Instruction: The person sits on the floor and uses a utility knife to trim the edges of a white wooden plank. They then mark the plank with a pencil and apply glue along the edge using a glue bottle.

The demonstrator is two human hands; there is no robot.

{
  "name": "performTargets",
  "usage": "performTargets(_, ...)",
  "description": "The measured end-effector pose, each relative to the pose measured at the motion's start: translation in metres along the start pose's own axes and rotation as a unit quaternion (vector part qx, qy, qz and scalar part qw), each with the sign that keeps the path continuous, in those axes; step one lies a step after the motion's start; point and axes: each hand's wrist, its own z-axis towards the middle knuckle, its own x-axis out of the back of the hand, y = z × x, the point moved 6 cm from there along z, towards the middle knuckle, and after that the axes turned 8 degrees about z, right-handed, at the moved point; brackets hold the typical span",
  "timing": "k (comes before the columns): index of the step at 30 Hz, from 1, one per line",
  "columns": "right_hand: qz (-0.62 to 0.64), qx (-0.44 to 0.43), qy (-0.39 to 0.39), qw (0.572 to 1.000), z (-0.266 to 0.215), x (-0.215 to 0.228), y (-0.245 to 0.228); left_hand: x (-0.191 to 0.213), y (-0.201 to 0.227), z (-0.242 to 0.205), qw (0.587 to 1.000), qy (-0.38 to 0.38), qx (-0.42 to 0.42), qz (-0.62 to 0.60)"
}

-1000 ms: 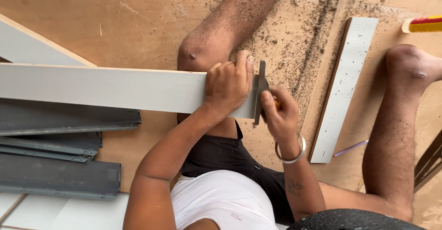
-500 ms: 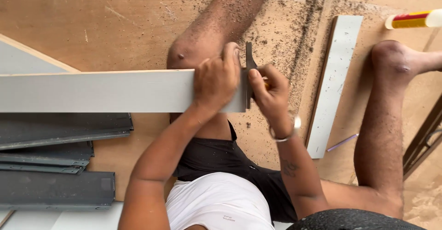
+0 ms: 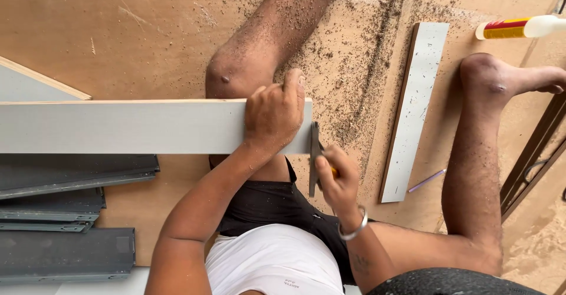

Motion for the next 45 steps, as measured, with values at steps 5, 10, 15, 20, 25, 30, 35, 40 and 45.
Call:
performTargets(5,0.021,-0.122,0.041,0.991,0.089,0.008,0.032,-0.017,0.000,-0.009,0.996,-0.084,0.027,0.026)
performTargets(10,0.051,-0.095,0.042,0.993,0.143,0.003,0.010,-0.010,-0.001,-0.009,1.000,-0.014,-0.003,0.018)
performTargets(15,-0.022,-0.173,0.063,0.983,0.056,0.034,0.076,0.006,0.001,-0.006,0.999,0.034,-0.014,0.018)
performTargets(20,-0.285,-0.092,0.046,0.953,-0.039,0.057,0.090,0.031,0.023,-0.001,0.992,0.058,-0.106,-0.023)
performTargets(25,-0.404,-0.123,0.054,0.905,-0.052,0.042,0.075,0.027,0.030,-0.003,0.988,0.093,-0.125,0.014)
performTargets(30,-0.477,-0.096,-0.007,0.874,-0.054,0.027,0.079,0.005,0.027,-0.009,0.989,0.099,-0.104,0.040)
performTargets(35,-0.508,-0.083,-0.025,0.857,-0.049,0.028,0.076,-0.022,0.011,-0.005,0.997,0.034,-0.064,0.012)
performTargets(40,-0.523,-0.086,-0.027,0.847,-0.043,0.033,0.072,-0.023,0.016,0.004,0.994,-0.020,-0.083,0.068)
performTargets(45,-0.527,-0.112,-0.043,0.841,-0.039,0.036,0.082,-0.046,0.010,0.000,0.986,-0.065,-0.130,0.083)
